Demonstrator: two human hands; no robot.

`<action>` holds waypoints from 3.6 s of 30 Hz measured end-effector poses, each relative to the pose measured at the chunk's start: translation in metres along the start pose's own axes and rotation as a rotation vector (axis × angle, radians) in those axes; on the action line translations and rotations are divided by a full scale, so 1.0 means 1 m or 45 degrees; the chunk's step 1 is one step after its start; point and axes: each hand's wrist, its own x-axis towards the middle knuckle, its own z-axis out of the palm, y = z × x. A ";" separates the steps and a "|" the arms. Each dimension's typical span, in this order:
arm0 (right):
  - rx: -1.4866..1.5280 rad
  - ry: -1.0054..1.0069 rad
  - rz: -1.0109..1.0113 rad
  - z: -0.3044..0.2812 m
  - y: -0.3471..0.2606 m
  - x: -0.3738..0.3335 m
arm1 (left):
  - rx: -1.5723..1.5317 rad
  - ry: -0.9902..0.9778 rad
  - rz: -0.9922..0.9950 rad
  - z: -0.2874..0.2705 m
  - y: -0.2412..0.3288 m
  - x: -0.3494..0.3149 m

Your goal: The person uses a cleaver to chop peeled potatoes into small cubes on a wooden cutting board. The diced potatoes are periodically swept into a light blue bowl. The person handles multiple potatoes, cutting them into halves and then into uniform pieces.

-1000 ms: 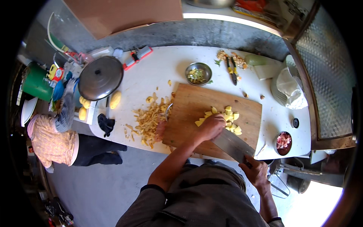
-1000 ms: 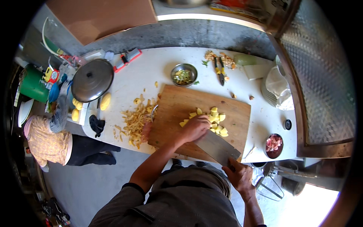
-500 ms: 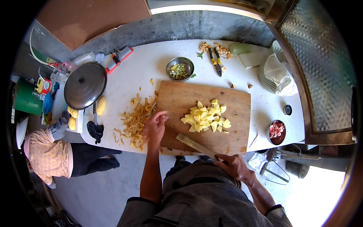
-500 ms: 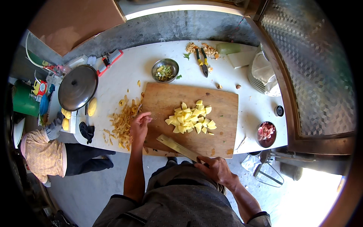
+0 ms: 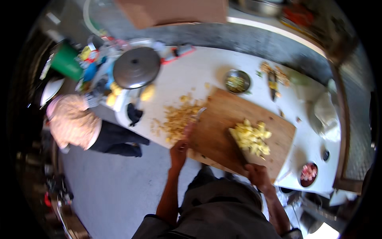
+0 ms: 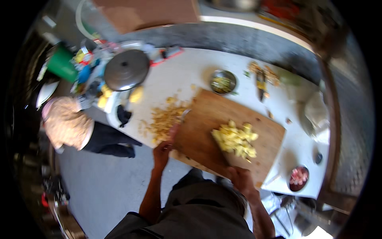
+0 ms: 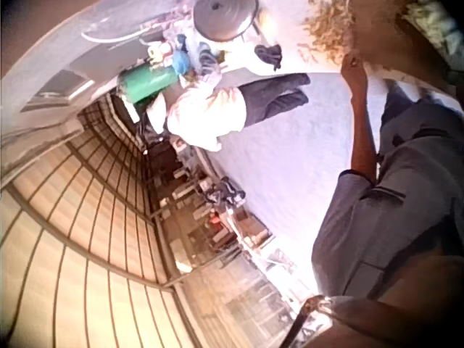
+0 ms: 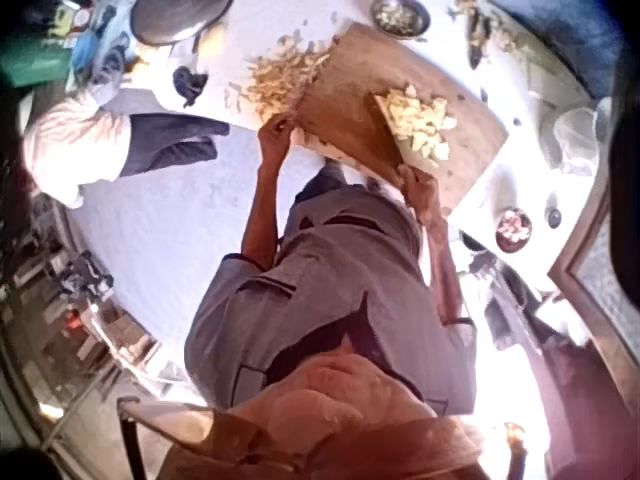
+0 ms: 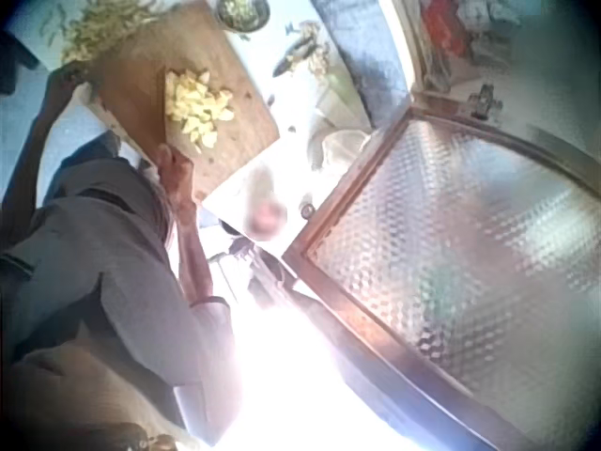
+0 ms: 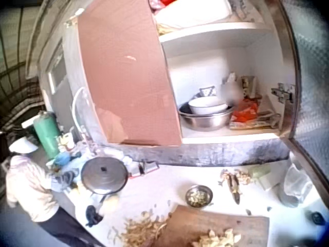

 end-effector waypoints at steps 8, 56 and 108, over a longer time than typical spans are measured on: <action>-0.252 0.127 0.094 -0.020 -0.025 0.002 | 0.034 0.176 -0.099 -0.029 0.004 -0.025; -1.025 0.904 0.063 0.074 0.024 -0.013 | -1.039 -0.385 -0.124 -0.138 -0.005 0.271; -1.202 0.921 -0.243 0.037 -0.039 -0.028 | 0.100 -1.112 0.525 0.178 0.097 0.131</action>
